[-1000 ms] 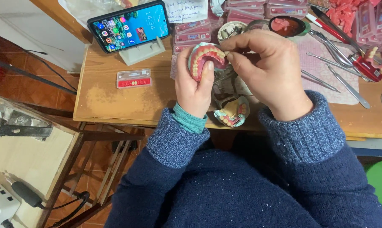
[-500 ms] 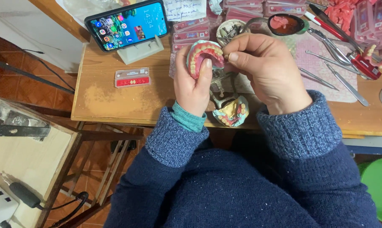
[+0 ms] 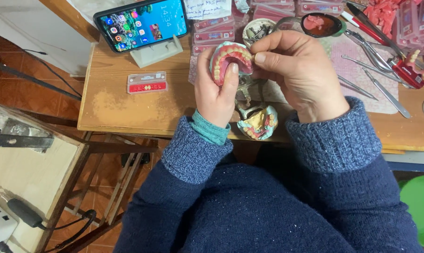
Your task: The person works on a set of dentures mounted on an articulator, using a metal tool to scrape and shape the pink gum material. They repeatedly heat the tool over a small flame and apply it to the denture surface, occasionally separating the upper and lower halves to access different areas.
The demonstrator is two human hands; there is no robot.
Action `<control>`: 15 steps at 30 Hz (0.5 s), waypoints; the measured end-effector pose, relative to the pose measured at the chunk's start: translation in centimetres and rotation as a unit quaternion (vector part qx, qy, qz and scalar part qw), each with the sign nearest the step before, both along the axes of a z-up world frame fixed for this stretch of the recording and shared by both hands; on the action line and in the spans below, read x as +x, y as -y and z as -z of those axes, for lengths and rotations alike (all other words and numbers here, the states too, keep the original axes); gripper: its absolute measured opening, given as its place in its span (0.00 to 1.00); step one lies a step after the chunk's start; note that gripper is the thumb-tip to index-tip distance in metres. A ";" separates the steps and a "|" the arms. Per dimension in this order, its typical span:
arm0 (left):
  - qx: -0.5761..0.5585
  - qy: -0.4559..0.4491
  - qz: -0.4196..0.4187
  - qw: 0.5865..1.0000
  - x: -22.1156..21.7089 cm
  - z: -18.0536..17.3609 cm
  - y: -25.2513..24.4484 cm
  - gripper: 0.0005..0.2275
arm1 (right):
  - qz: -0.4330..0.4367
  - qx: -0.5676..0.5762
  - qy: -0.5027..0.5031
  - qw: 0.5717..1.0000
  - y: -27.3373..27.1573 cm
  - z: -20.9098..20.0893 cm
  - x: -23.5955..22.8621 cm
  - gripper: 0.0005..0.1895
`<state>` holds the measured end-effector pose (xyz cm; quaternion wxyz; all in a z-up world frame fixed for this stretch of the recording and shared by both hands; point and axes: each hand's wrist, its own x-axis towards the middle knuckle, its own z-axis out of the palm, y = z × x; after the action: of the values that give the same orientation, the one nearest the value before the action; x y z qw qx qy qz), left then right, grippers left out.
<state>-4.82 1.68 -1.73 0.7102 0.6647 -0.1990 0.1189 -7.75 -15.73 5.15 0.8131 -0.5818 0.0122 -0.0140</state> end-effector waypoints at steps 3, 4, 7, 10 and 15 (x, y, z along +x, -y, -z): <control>0.000 -0.003 0.000 1.000 0.0 0.0 0.0 0.19 | -0.023 -0.019 0.008 1.000 0.5 -0.1 0.3 0.06; 0.000 -0.004 0.000 1.000 0.0 0.1 0.0 0.19 | -0.023 -0.019 0.007 1.000 0.6 -0.2 0.2 0.06; -0.008 0.006 0.009 1.000 0.0 0.2 0.1 0.18 | -0.037 -0.047 0.025 0.998 0.5 -0.3 0.0 0.06; -0.004 -0.007 0.005 1.000 0.0 -0.1 0.0 0.18 | -0.021 -0.093 0.047 0.994 -0.2 -0.2 -0.4 0.06; 0.000 -0.005 0.009 1.000 0.2 0.1 0.0 0.17 | 0.050 -0.138 0.143 0.979 -1.7 1.3 -1.1 0.05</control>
<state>-4.62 1.73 -1.79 0.7123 0.6634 -0.2016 0.1091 -8.87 -14.01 3.88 0.7169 -0.6788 -0.0771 -0.1389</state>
